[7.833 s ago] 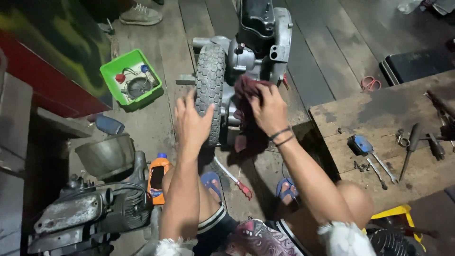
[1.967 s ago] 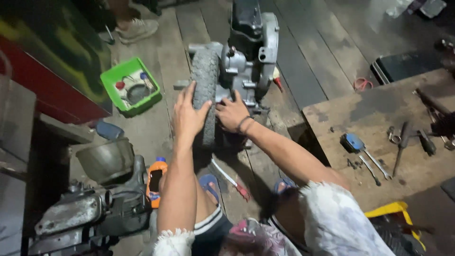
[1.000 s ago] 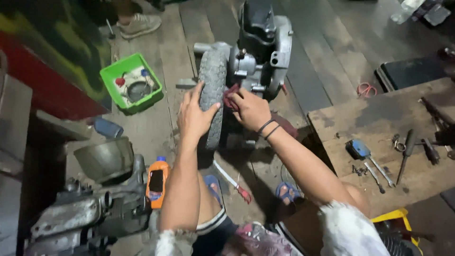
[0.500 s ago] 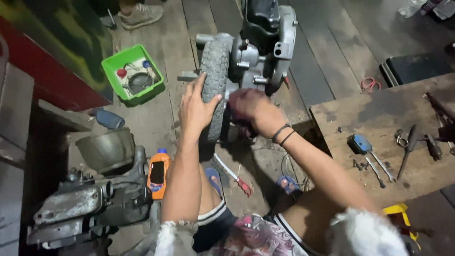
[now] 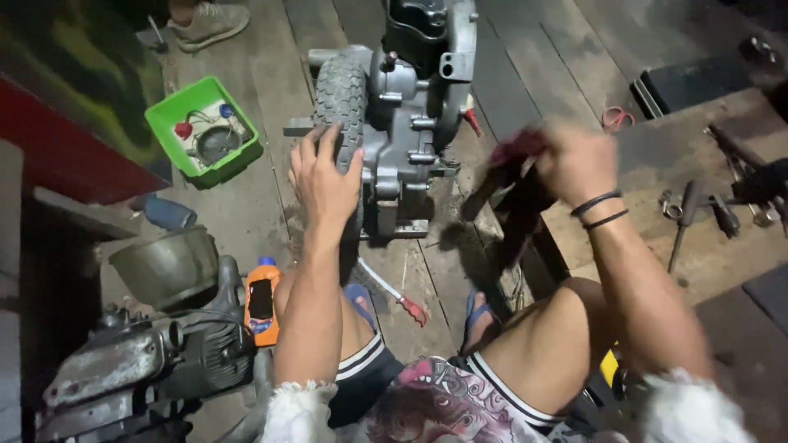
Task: The person sits on the floor and uses a screwdriver to tighten bolts on a small engine. They then wipe the engine casing and tire with a cloth and use a hammer to tap the engine components.
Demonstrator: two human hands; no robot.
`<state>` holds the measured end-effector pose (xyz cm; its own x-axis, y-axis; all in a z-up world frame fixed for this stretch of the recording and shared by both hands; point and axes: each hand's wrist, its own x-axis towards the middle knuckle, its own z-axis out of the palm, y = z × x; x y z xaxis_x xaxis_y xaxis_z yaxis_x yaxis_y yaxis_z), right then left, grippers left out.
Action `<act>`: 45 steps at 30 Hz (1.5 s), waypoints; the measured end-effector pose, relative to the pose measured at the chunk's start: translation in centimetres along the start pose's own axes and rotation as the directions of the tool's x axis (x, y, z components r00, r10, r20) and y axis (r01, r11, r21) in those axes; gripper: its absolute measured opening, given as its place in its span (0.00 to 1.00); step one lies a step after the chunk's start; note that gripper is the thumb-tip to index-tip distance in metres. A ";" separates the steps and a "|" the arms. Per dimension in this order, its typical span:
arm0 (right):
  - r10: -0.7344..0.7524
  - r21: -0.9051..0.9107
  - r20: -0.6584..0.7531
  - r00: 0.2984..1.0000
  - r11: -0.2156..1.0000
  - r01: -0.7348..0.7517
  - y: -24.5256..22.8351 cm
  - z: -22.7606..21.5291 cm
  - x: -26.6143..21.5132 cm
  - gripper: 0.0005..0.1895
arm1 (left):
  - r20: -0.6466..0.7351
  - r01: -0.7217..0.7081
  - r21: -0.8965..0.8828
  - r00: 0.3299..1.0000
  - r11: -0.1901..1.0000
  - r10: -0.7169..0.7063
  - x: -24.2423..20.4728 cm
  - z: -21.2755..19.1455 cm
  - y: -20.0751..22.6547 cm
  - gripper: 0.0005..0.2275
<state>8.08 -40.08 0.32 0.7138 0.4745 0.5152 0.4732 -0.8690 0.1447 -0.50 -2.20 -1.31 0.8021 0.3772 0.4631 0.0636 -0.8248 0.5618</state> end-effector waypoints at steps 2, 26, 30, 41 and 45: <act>0.027 -0.058 0.121 0.992 0.998 -0.020 0.9 -0.1 -0.9 0.11 | -0.044 -0.047 -0.025 0.998 0.999 0.046 -0.2 1.2 0.4 0.18; 0.485 0.148 0.615 0.622 0.704 -0.695 3.7 4.6 -3.4 0.25 | 0.353 0.076 -0.453 0.930 0.888 0.100 -14.1 17.0 4.6 0.16; 0.230 0.526 0.582 0.780 0.625 -0.577 -2.6 -0.9 -2.9 0.28 | 0.417 0.250 -0.433 0.907 0.866 -0.053 -11.1 11.6 8.3 0.12; 0.444 0.857 0.273 0.854 0.291 -0.425 -15.4 3.4 -6.3 0.30 | 0.791 0.321 -0.387 0.597 0.865 0.132 -3.1 -2.3 11.7 0.34; 0.563 0.731 0.298 0.771 0.385 -0.564 -14.7 8.9 -7.5 0.28 | 0.343 0.021 -0.140 0.939 0.990 0.029 0.5 -1.0 3.8 0.17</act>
<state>0.37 -29.64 -13.23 0.9705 -0.0821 0.2267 0.1568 -0.4996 -0.8520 -0.45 -4.71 1.72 0.9585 0.1860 0.2160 -0.0036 -0.7497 0.6618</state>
